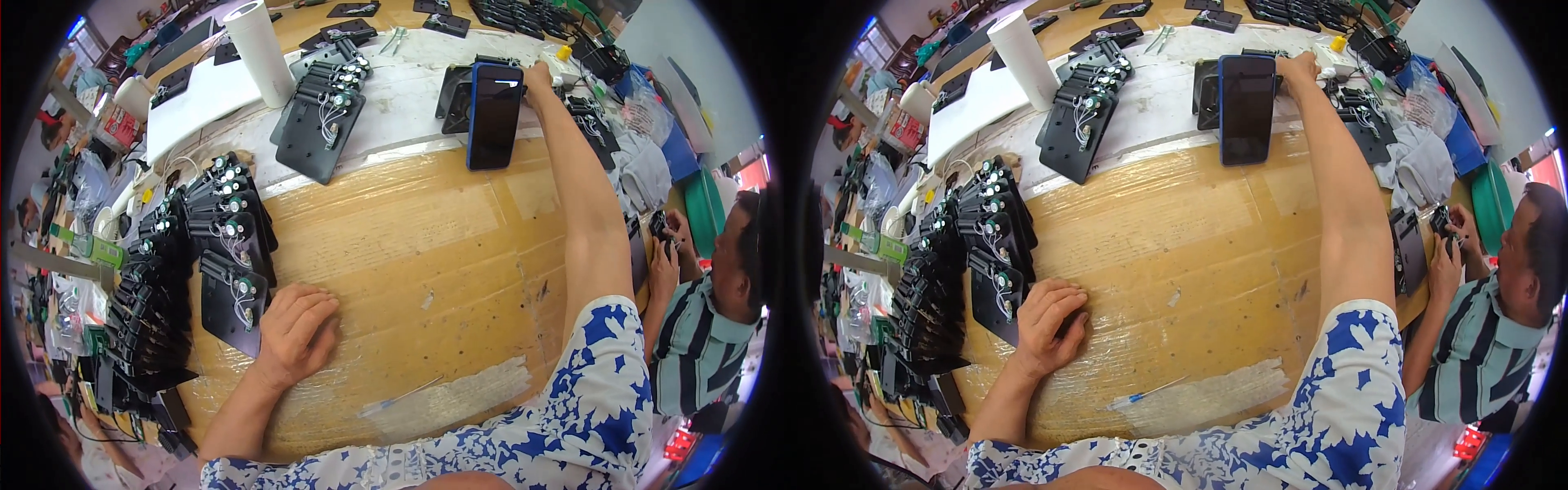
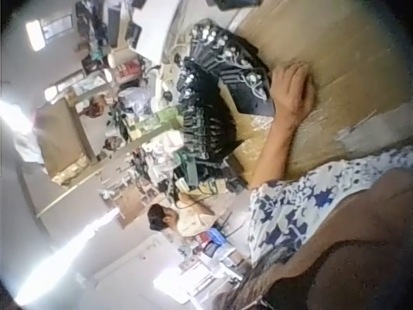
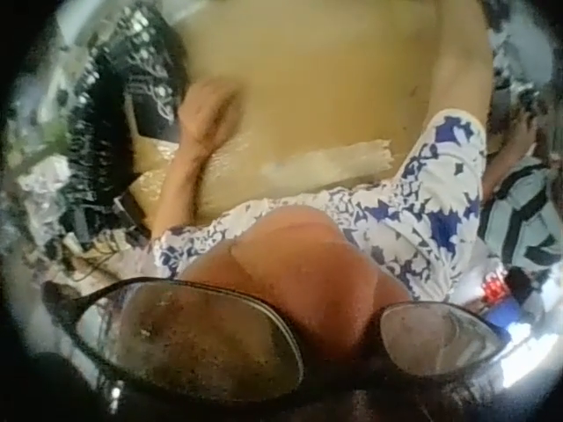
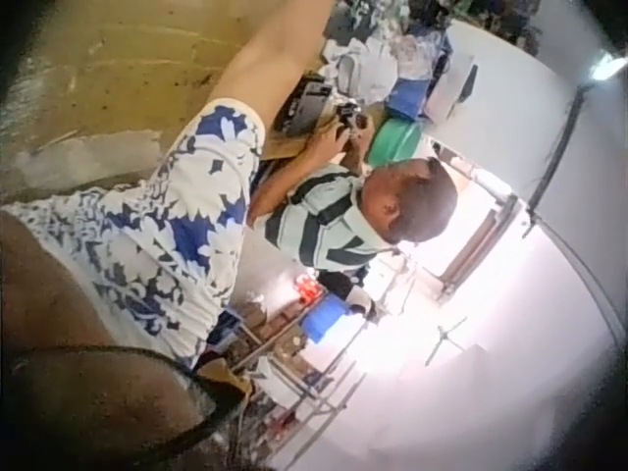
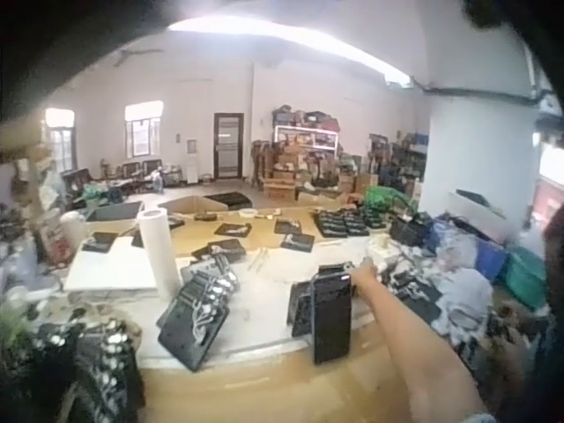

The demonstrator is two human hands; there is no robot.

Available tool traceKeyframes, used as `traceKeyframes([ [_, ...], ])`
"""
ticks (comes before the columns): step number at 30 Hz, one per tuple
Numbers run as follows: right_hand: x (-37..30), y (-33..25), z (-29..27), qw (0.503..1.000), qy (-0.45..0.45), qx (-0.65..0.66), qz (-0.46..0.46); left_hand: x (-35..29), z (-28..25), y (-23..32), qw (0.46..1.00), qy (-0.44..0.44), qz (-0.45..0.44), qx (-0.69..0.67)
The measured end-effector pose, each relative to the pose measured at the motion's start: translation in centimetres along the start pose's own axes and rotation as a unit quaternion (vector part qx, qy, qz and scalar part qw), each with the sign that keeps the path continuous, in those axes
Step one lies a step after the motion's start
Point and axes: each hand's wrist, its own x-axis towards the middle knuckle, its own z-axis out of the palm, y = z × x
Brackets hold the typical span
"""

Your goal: The person assembles a toy device by fitting together plastic and electronic components, including wires, a circuit board, and a plastic frame, using a screwdriver to pry and secure the parts into a plastic casing.

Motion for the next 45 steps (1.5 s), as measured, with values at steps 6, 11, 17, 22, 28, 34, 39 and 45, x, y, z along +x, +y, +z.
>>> traceKeyframes([
  [6,5.0,4.0,0.0,0.975,-0.055,0.19,0.105,0.5,0.9,-0.3,0.999,0.013,0.022,-0.031],
  [11,-2.2,-0.9,-1.9,0.988,-0.084,-0.12,0.04,0.2,0.3,0.0,1.0,0.004,0.01,-0.008],
  [17,-2.3,-2.3,-3.2,0.979,-0.121,-0.166,0.009,0.3,0.6,0.1,1.0,0.006,0.009,-0.013],
  [22,0.5,-1.6,-2.2,0.973,-0.148,-0.174,0.031,0.4,0.6,0.1,1.0,0.008,0.013,-0.017],
  [28,0.7,-1.7,0.7,0.971,-0.189,-0.109,0.102,-0.1,-0.1,0.2,1.0,0.0,-0.003,-0.003],
  [34,-0.3,-0.9,2.9,0.969,-0.084,0.191,0.135,-0.4,0.1,-0.1,1.0,0.002,-0.004,0.0],
  [39,-2.1,-2.1,-1.0,0.947,-0.062,0.273,0.155,0.2,0.3,0.0,1.0,0.008,0.015,-0.009],
  [45,-2.9,-2.6,-6.5,0.959,0.216,0.18,-0.027,0.5,0.4,0.2,1.0,0.011,0.016,-0.007],
])
